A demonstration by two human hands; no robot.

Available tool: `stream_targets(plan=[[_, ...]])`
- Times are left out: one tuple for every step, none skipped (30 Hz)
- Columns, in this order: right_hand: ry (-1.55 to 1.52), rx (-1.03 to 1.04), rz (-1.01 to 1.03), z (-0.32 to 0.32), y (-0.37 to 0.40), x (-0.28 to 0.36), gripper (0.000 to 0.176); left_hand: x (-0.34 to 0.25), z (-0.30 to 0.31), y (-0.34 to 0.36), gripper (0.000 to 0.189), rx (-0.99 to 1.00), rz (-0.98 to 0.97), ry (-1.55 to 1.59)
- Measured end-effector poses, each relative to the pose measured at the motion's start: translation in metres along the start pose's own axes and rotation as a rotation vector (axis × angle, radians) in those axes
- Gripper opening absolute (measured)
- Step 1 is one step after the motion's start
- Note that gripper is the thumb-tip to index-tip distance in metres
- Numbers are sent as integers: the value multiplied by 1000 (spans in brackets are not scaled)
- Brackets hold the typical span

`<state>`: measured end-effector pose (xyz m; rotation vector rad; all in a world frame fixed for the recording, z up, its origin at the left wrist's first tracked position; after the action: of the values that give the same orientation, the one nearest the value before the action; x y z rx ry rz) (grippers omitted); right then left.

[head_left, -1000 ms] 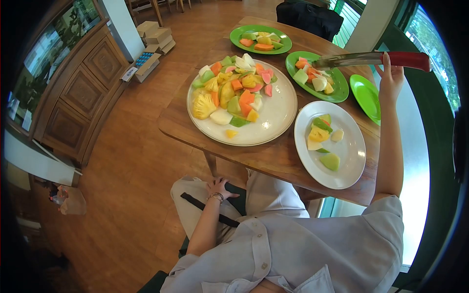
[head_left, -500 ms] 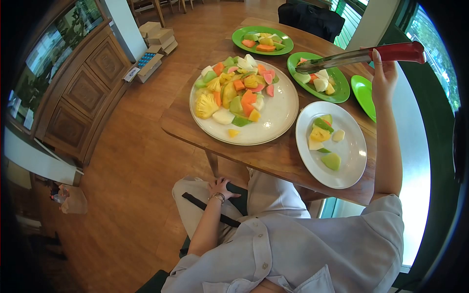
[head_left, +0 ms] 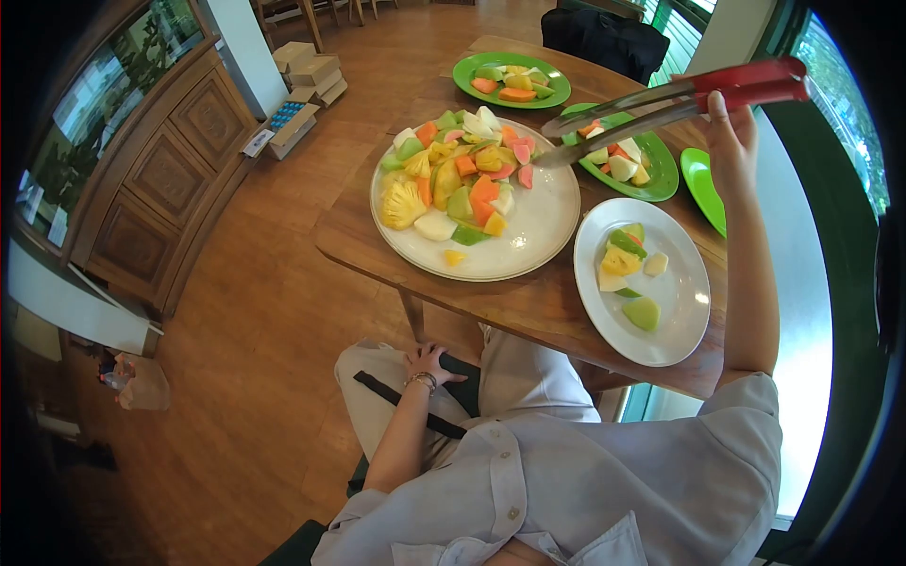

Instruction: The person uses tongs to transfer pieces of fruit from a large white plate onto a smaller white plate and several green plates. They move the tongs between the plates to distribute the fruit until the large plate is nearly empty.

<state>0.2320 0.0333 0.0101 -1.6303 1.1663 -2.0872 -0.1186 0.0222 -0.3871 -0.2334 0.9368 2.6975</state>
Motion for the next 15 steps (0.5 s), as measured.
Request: stream_targets(plan=[[-35, 102, -22, -3, -4, -2, 27, 0, 0, 0, 87, -5, 5, 0], [-37, 103, -22, -3, -8, -5, 27, 0, 0, 1, 87, -6, 7, 1], [-37, 104, -48, -3, -14, -11, 27, 0, 0, 1, 87, -1, 6, -1], [-37, 104, -73, -2, -20, -16, 28, 0, 0, 1, 87, 3, 5, -2], [-21, 65, -138, -1, -26, -20, 29, 1, -1, 0, 87, 0, 7, -1], [-23, 67, -136, 2, -34, -28, 29, 2, -3, -1, 87, -6, 3, 4], [-75, 96, -166, 0, -40, -34, 29, 2, -3, -1, 86, -13, -3, 9], [-127, 124, -196, 0, -44, -37, 30, 3, -4, -1, 86, -17, -2, 9], [-162, 184, -187, 0, -45, -41, 31, 3, -4, -1, 86, -12, -5, 13], [-162, 186, -182, 0, -46, -42, 31, 2, -4, -1, 86, -6, -9, 18], [-196, 177, -228, -1, -48, -45, 31, 2, -4, -1, 86, -11, -8, 21], [-229, 169, -276, -2, -50, -50, 31, 3, -4, -1, 86, -7, -9, 21], [-230, 174, -274, 0, -53, -56, 31, 3, -4, -1, 85, -3, -9, 21], [-250, 148, -333, 4, -56, -63, 31, 3, -5, -2, 85, -6, -6, 25], [-271, 120, -393, 10, -57, -70, 32, 4, -6, -2, 86, -12, -8, 20]])
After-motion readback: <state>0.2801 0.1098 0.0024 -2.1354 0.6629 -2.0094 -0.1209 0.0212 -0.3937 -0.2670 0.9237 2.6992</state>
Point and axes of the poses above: each hand's wrist, its own y-axis away from the middle knuckle, its own z-axis out of the back of the hand, x = y × z, the point moved 1 cm from there along -y, towards the middle knuckle, and after that the axes turned 3 degrees about -y, right-handed, at the moved point
